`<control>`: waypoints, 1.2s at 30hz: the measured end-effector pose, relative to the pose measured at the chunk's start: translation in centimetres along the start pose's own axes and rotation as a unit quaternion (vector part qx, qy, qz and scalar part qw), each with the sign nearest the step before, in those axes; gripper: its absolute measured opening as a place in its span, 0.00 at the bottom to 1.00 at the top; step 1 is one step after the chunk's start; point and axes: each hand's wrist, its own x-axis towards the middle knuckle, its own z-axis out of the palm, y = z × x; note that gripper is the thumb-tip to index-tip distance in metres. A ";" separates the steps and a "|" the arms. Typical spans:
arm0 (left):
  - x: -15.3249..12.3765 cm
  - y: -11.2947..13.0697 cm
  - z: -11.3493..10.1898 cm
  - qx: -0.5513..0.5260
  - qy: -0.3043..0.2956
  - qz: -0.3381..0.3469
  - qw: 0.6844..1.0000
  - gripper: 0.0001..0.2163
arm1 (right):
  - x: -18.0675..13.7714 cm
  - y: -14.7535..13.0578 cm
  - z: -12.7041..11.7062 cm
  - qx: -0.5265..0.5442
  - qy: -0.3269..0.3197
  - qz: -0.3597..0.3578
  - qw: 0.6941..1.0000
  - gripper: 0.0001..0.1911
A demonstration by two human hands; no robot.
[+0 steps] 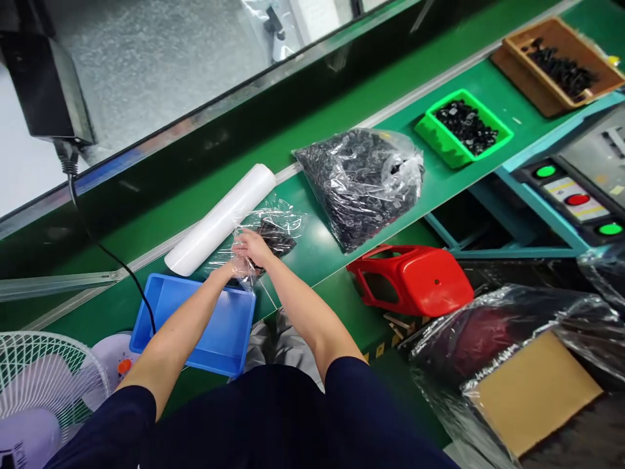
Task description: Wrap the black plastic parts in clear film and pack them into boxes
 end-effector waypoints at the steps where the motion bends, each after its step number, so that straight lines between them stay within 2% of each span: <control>1: -0.3 -0.6 -0.3 -0.005 0.007 0.009 1.000 0.16 | 0.6 0.0 -0.4 -0.004 -0.001 0.004 1.000 0.22; 4: -2.3 -2.0 -0.9 0.012 0.088 0.007 0.996 0.24 | 2.2 0.1 -1.5 -0.138 0.009 -0.036 0.990 0.22; 6: -4.8 -2.3 -0.8 0.034 0.148 -0.056 0.987 0.22 | 3.1 0.2 -1.8 -0.310 -0.007 -0.066 0.948 0.23; 7: -6.5 -2.2 -0.4 0.036 0.170 -0.097 0.980 0.21 | 3.5 0.2 -1.8 -0.408 -0.025 -0.081 0.909 0.23; 8: -8.3 -1.7 0.2 0.031 0.189 -0.131 0.973 0.21 | 3.8 0.3 -1.7 -0.504 -0.047 -0.096 0.857 0.23; 10: -11.9 0.2 2.3 0.009 0.226 -0.170 0.959 0.23 | 4.1 0.3 -1.1 -0.665 -0.095 -0.125 0.730 0.22; 12: -14.6 2.8 5.2 -0.019 0.258 -0.185 0.948 0.29 | 4.0 0.5 -0.4 -0.766 -0.130 -0.141 0.613 0.20; 13: -15.5 4.1 6.9 -0.031 0.262 -0.195 0.945 0.34 | 3.8 0.6 -0.1 -0.797 -0.138 -0.144 0.570 0.19; 15: -16.2 6.1 10.2 -0.048 0.226 -0.231 0.945 0.40 | 3.5 1.1 0.5 -0.833 -0.142 -0.145 0.515 0.18; 17: -16.4 6.8 13.0 -0.054 0.171 -0.247 0.952 0.33 | 3.2 1.5 0.9 -0.851 -0.145 -0.148 0.483 0.16; 19: -16.8 6.7 15.1 -0.054 0.134 -0.226 0.963 0.24 | 2.9 1.9 1.2 -0.862 -0.141 -0.145 0.464 0.15; 22: -18.6 5.9 16.9 -0.044 0.121 -0.202 0.971 0.23 | 2.6 2.3 1.4 -0.877 -0.113 -0.139 0.445 0.17; 25: -21.4 5.4 17.3 -0.029 0.126 -0.240 0.962 0.21 | 2.1 2.6 1.0 -0.884 -0.109 -0.139 0.432 0.21; 27: -23.5 4.9 17.3 -0.027 0.132 -0.288 0.948 0.20 | 1.9 2.7 0.4 -0.884 -0.119 -0.137 0.432 0.22; 29: -25.5 4.3 17.2 -0.026 0.143 -0.354 0.924 0.20 | 1.9 2.8 -0.3 -0.872 -0.124 -0.139 0.452 0.23; 32: -27.4 4.5 17.1 -0.022 0.167 -0.469 0.867 0.21 | 2.2 3.1 -1.3 -0.840 -0.128 -0.148 0.505 0.22; 34: -26.7 6.0 16.6 -0.029 0.205 -0.541 0.815 0.22 | 2.6 3.5 -1.7 -0.817 -0.120 -0.152 0.543 0.22; 35: -25.4 7.2 16.1 -0.037 0.237 -0.557 0.795 0.24 | 2.8 3.7 -1.8 -0.806 -0.113 -0.154 0.560 0.22; 36: -23.5 8.6 15.5 -0.051 0.272 -0.548 0.790 0.25 | 3.0 4.0 -1.8 -0.796 -0.103 -0.156 0.576 0.23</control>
